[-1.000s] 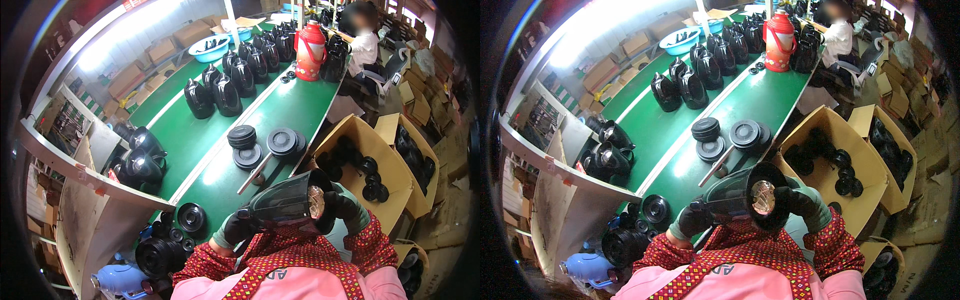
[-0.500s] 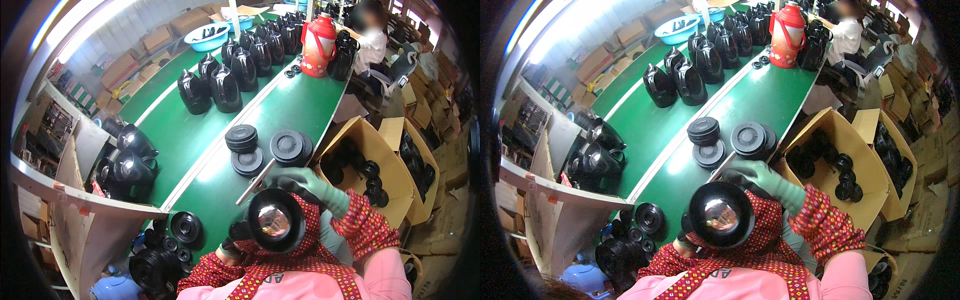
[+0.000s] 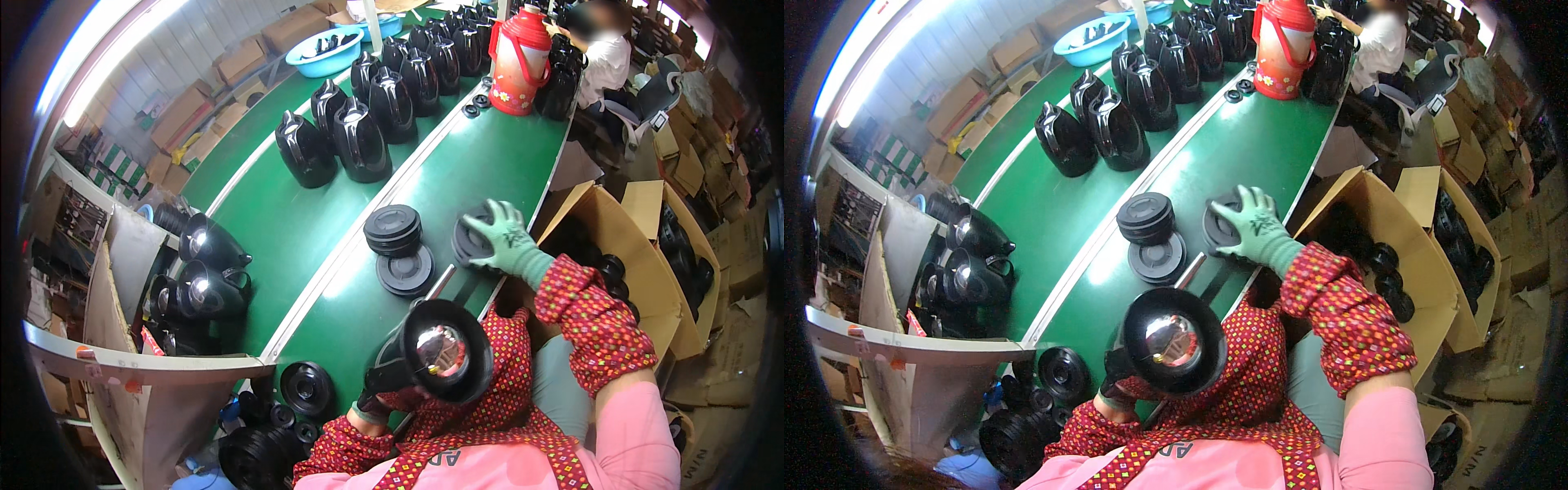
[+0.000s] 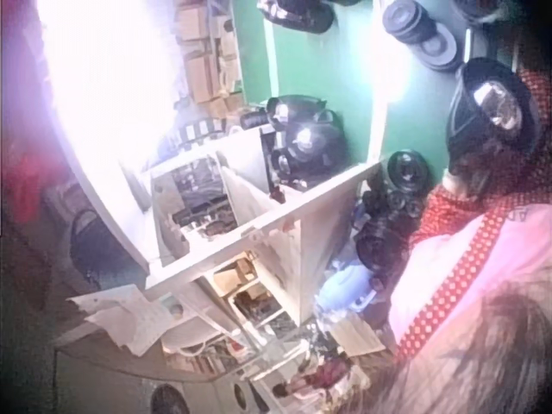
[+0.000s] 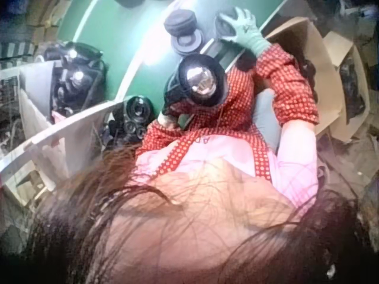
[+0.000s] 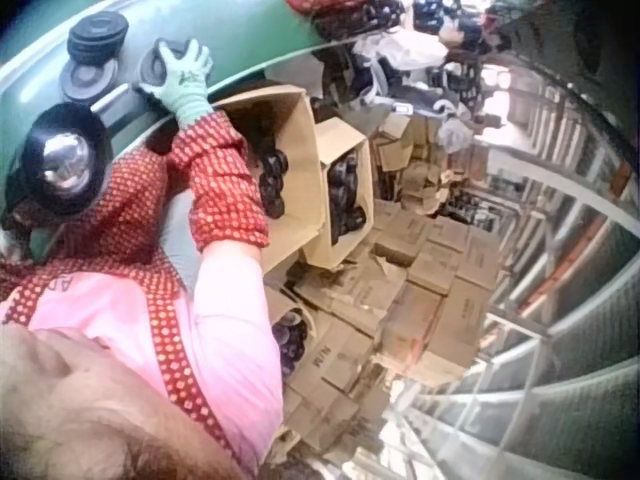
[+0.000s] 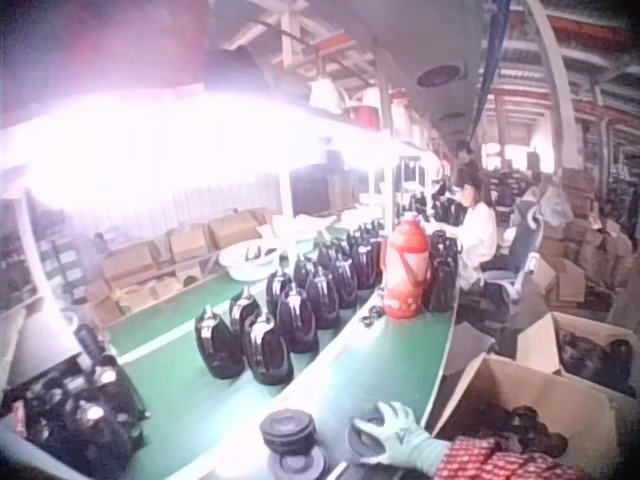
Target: The person repeatedly picks up black kettles, inserts a metal rod into the opening, and places the finished units on a green table. They also handle black lids and place them on the table or into a cardboard box.
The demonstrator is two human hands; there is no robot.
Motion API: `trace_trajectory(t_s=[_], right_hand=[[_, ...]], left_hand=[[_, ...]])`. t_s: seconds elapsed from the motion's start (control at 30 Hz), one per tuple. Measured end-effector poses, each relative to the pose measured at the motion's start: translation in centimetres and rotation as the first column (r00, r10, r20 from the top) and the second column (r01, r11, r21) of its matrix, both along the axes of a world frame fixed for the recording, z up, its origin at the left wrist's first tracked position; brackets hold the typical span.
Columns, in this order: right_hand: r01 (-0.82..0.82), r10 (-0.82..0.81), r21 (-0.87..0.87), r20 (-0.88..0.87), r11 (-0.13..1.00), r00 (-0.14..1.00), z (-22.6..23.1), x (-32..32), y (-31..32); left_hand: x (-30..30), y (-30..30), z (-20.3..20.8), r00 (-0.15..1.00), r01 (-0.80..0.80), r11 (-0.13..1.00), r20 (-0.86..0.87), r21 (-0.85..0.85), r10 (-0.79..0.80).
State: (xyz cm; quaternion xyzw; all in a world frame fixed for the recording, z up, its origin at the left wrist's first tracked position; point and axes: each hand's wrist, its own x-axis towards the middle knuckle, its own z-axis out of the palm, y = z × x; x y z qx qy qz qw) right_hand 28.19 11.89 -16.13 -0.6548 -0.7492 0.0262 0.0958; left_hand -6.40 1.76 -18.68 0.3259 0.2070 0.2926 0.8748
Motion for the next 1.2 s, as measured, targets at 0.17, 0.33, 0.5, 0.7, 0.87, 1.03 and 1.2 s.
trace_trajectory(t_s=[0.17,0.33,0.5,0.7,0.87,1.03,1.2], right_hand=[[-0.053,0.135,0.155,-0.585,0.986,0.8,5.7,-1.8,-9.7],[-0.106,0.2,0.181,-0.652,0.978,0.732,10.3,-4.3,-19.0],[-0.06,0.206,0.228,-0.694,0.972,0.69,11.5,-4.1,-23.7],[-0.081,0.355,0.406,-0.663,0.91,0.66,11.8,-3.0,-27.6],[0.289,-0.014,0.014,-0.995,0.957,0.096,9.9,-3.8,-29.5],[-0.136,-0.412,-0.389,-0.877,0.911,-0.25,5.9,1.3,-31.6],[-0.029,0.328,0.429,-0.645,0.903,0.69,12.0,0.0,-33.4]], left_hand=[[1.5,0.0,1.0,0.985,0.071,0.96,0.174,-0.271,-0.024],[3.4,-1.3,1.9,0.989,0.144,0.937,-0.072,0.318,-0.128],[4.3,-3.7,1.7,0.993,0.096,0.985,-0.088,0.147,-0.083],[4.9,-5.5,3.1,0.986,0.031,0.97,-0.169,0.241,0.01],[4.4,-5.6,6.9,0.923,-0.138,0.834,-0.237,0.535,0.305],[6.4,-4.6,12.8,0.849,-0.095,-0.046,0.105,0.994,0.517],[3.5,-3.6,9.0,0.953,0.094,0.694,-0.267,0.714,0.145]])
